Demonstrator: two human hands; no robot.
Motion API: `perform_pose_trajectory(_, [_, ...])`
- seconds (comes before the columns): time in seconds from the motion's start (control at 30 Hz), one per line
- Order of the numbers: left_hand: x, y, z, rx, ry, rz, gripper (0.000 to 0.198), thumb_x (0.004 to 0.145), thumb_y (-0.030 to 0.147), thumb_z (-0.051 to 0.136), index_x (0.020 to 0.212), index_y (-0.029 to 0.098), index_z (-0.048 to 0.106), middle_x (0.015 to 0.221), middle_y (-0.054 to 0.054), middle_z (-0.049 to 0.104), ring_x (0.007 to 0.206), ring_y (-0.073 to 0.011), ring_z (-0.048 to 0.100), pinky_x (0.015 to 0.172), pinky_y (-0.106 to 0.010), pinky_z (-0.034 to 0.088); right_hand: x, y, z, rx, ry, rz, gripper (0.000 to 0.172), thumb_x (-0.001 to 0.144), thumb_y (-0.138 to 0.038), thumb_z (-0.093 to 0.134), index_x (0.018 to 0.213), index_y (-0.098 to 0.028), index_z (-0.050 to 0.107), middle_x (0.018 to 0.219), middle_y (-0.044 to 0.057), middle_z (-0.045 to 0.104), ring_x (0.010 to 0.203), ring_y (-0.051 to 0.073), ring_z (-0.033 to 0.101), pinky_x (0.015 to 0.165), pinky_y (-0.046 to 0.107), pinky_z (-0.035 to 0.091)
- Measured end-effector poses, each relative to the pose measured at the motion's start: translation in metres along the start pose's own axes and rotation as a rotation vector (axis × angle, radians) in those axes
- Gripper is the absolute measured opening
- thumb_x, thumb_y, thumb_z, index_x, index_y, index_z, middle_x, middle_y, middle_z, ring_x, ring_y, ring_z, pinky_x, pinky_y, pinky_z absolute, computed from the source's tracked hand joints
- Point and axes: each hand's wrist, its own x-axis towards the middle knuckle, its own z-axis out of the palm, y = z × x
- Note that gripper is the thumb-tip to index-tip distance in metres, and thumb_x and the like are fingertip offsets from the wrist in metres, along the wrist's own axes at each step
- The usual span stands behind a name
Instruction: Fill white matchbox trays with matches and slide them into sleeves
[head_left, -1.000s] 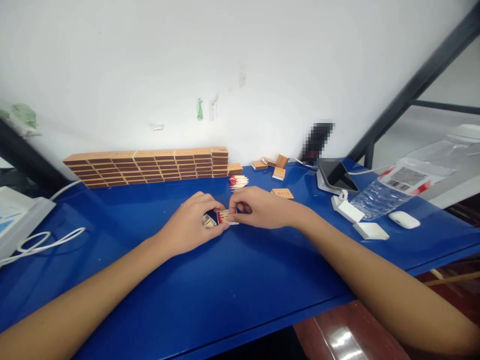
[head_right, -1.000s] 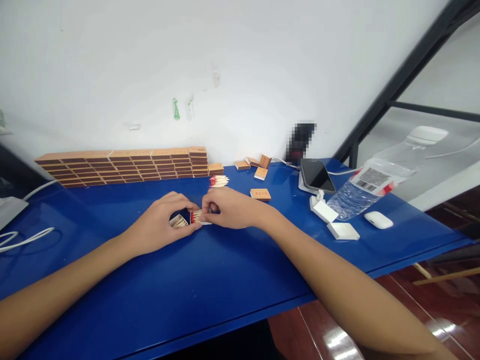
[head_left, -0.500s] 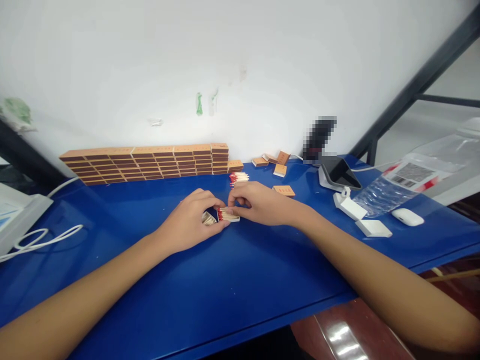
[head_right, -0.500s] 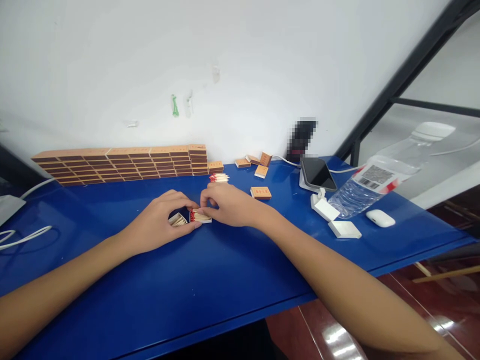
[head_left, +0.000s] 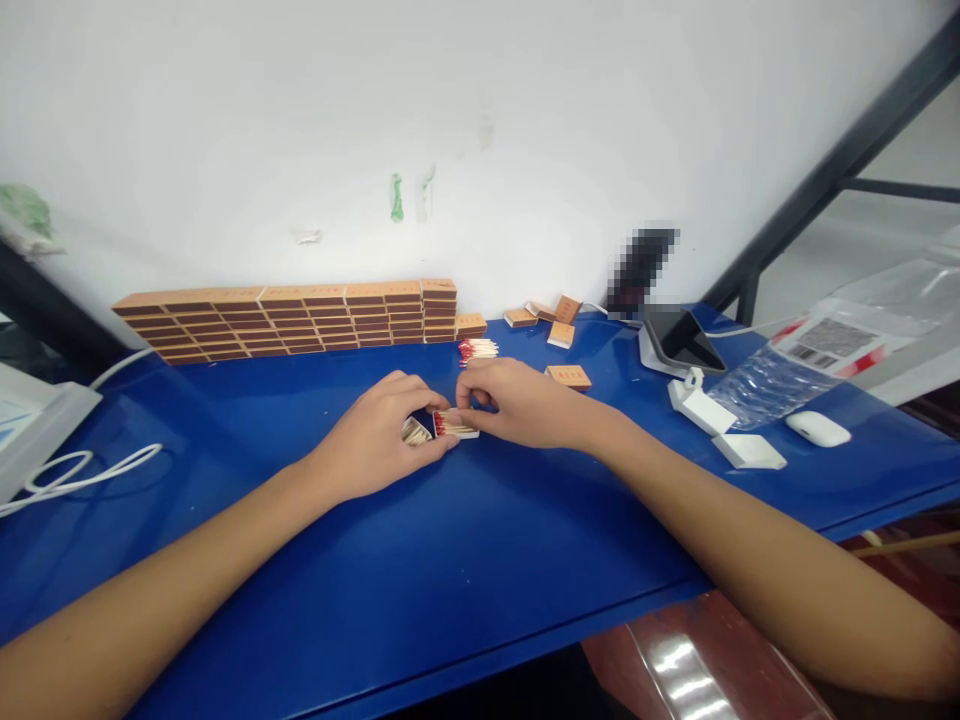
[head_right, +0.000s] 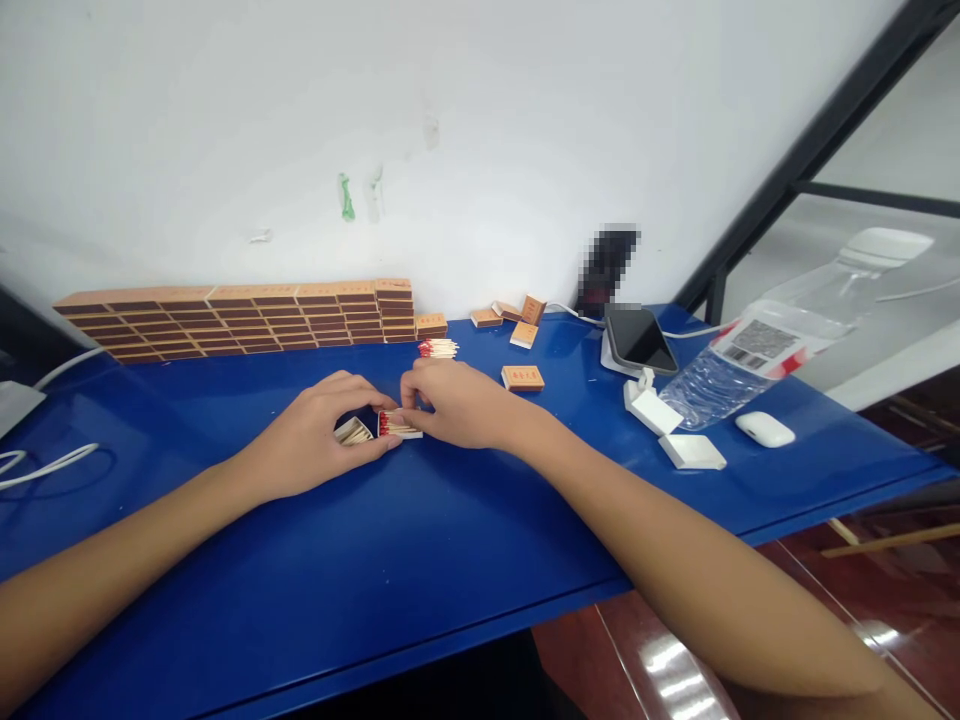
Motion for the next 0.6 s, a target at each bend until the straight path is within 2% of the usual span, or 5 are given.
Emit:
perform_pose_trajectory(0.13, [-0.0005,-0.0009,-0.0001,0.016,0.001,0.015,0.028,0.095,0.048,0.072,0.111,0.025,0.074,0.109,-0.005,0.073,0.103,-0.0264,0.063,0.088,-0.042,0.052,0.0006,-0.0003,0.0006,0.001,0.019,-0.002,0.018,0.099,-0.031,0.066,0.087,-0.018,0.063,0.083,0.001,0.059,0.073,0.014,0.047,0.067,0.03,0.029])
perform_pose_trajectory(0.3, [-0.0011,-0.0007,0.0002,0.012,0.001,0.019,0.029,0.096,0.047,0.071,0.112,0.023,0.073,0.107,-0.005,0.073,0.102,-0.0252,0.063,0.088,-0.041,0.052,0.0002,-0.0001,0.0012,0.025,-0.021,-0.025,0.02,0.099,-0.031,0.066,0.085,-0.018,0.062,0.083,0.001,0.06,0.072,0.014,0.047,0.066,0.029,0.029])
perform_pose_trajectory(0.6, [0.0,0.0003,-0.0049,0.018,-0.031,-0.028,0.036,0.091,0.052,0.075,0.112,0.023,0.075,0.109,-0.006,0.074,0.104,-0.0267,0.064,0.088,-0.041,0.054,0.0007,-0.0012,-0.0021,0.039,0.028,0.002,0.018,0.095,-0.031,0.073,0.086,-0.018,0.064,0.081,-0.001,0.057,0.071,0.013,0.045,0.065,0.029,0.029])
